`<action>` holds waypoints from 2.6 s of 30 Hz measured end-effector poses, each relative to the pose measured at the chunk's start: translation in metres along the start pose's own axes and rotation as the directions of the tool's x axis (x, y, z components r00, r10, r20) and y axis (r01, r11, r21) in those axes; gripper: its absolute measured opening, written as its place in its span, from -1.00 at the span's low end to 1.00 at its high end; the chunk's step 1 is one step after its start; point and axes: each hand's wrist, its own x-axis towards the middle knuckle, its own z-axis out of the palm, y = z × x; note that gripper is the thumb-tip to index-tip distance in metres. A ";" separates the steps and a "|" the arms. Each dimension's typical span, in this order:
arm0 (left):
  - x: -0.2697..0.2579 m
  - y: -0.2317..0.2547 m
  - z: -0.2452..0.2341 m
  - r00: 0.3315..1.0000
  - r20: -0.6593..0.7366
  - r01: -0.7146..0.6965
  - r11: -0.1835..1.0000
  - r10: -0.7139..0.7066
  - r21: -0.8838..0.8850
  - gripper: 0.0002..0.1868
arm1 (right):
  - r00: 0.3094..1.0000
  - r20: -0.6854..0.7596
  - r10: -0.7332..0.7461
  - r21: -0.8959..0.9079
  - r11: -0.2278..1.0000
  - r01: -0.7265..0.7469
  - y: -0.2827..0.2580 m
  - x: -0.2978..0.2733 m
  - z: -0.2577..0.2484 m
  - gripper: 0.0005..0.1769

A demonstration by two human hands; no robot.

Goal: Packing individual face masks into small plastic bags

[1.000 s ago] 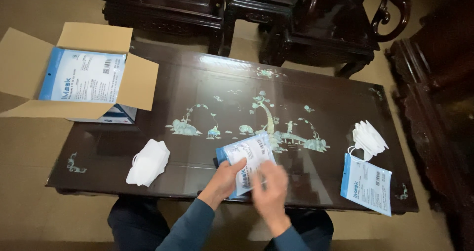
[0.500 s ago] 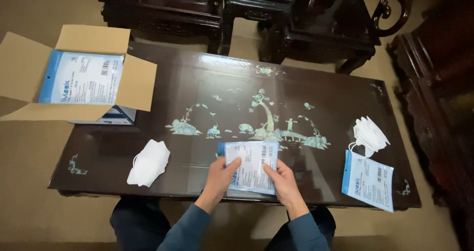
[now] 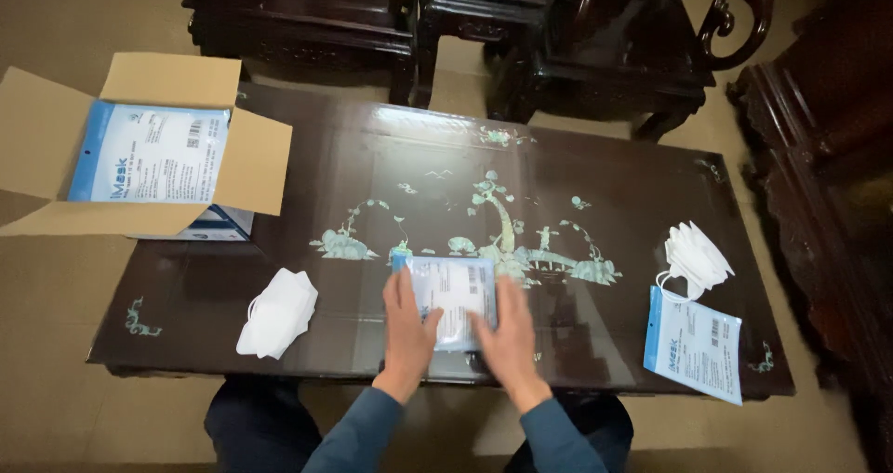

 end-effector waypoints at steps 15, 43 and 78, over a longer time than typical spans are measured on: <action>0.013 0.053 -0.049 0.925 0.104 0.380 0.865 -0.367 -0.328 -0.13 | 0.810 0.351 -0.469 -0.243 0.790 0.563 0.014 -0.020 0.019 0.18; 0.034 -0.027 0.000 0.851 0.336 -0.500 0.819 0.403 0.283 -0.45 | 0.875 0.232 -0.424 -0.356 0.800 0.482 0.023 0.002 0.026 -0.40; 0.014 -0.085 -0.115 0.892 -0.280 -0.176 0.842 0.356 0.509 -0.38 | 0.923 -0.246 -0.296 -0.545 0.830 0.121 0.073 0.018 -0.013 -0.67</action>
